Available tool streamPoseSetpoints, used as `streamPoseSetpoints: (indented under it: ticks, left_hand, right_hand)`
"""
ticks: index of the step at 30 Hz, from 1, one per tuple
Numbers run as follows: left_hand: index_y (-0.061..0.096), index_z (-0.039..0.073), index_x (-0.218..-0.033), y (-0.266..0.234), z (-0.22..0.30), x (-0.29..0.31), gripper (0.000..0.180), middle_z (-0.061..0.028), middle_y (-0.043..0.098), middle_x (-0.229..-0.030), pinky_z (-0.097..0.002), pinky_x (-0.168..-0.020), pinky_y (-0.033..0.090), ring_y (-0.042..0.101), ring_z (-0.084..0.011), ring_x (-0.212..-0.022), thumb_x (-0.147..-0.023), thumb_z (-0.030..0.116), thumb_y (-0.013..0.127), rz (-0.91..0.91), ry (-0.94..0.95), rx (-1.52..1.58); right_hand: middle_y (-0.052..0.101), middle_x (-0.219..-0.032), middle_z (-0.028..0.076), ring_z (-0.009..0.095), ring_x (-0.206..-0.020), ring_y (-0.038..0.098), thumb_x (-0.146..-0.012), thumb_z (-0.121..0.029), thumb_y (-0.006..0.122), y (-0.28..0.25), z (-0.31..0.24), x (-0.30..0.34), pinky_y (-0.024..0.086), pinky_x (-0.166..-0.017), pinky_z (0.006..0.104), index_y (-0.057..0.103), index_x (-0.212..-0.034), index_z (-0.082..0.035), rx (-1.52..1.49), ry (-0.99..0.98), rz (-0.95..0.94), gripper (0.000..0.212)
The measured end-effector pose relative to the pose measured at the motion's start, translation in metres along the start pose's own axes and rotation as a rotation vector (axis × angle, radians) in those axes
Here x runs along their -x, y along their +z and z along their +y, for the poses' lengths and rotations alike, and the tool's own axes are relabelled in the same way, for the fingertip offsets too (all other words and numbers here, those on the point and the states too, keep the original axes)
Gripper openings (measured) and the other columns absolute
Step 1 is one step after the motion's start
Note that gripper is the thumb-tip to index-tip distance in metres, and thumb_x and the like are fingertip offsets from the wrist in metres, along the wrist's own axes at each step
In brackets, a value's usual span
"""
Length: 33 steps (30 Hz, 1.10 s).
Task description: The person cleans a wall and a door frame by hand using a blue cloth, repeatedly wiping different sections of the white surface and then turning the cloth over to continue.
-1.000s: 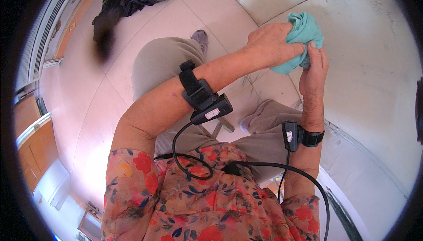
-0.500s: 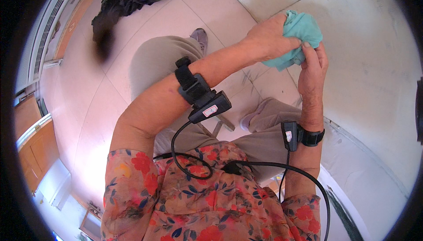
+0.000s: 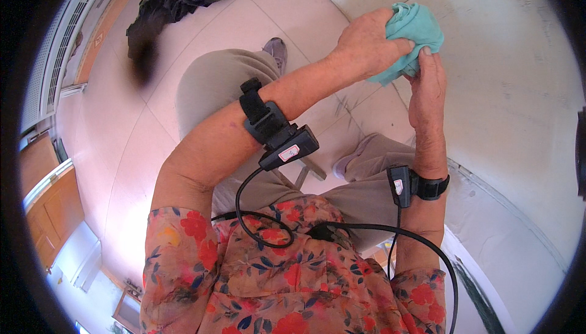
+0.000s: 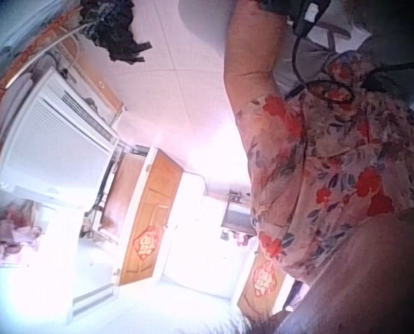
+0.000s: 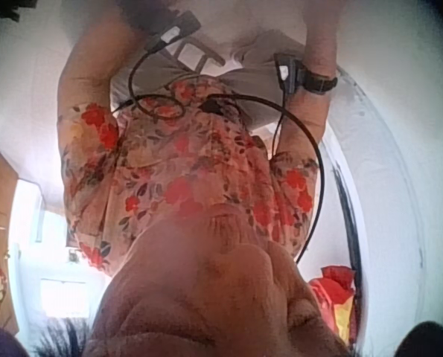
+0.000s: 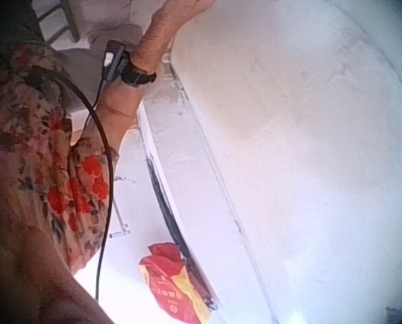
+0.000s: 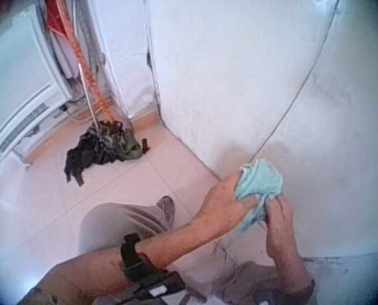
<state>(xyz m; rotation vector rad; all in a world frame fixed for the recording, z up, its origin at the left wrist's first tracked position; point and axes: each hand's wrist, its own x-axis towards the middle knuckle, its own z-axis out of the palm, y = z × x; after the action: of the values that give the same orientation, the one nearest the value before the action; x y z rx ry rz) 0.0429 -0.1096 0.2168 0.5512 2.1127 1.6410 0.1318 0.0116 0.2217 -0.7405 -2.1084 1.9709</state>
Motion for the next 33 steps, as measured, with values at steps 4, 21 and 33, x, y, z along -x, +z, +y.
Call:
streamPoseSetpoints:
  ticks: [4, 21, 33]
  left_hand:
    - [0.059, -0.002, -0.095, 0.001, 0.0, 0.001, 0.042, -0.0185, 0.062, -0.085, -0.0357, -0.071, 0.048, 0.062, -0.0265, -0.079, -0.068, 0.029, 0.067, 0.035, 0.039, -0.03]
    - [0.055, 0.001, -0.109, -0.007, 0.006, 0.007, 0.053, -0.0215, 0.062, -0.098, -0.0422, -0.081, 0.046, 0.059, -0.0367, -0.092, -0.071, 0.036, 0.06, -0.085, 0.028, -0.253]
    - [0.055, -0.001, -0.105, -0.005, 0.01, 0.007, 0.048, -0.021, 0.062, -0.099, -0.0429, -0.082, 0.046, 0.059, -0.0365, -0.093, -0.071, 0.034, 0.059, -0.093, 0.028, -0.287]
  right_hand:
    - [0.055, -0.116, 0.004, 0.014, -0.103, 0.052, -0.093, -0.039, 0.043, 0.005, -0.001, 0.001, 0.041, -0.087, 0.0324, 0.048, -0.122, -0.009, -0.097, 0.098, -0.015, 0.042]
    - [0.056, -0.113, 0.003, 0.012, -0.102, 0.054, -0.09, -0.034, 0.052, 0.002, 0.003, 0.0, 0.043, -0.087, 0.0296, 0.049, -0.12, -0.007, -0.069, 0.074, -0.141, 0.041]
    - [0.057, -0.112, 0.003, 0.012, -0.099, 0.055, -0.09, -0.029, 0.052, 0.008, 0.001, 0.003, 0.043, -0.086, 0.0289, 0.051, -0.118, -0.006, -0.138, 0.034, -0.028, 0.036]
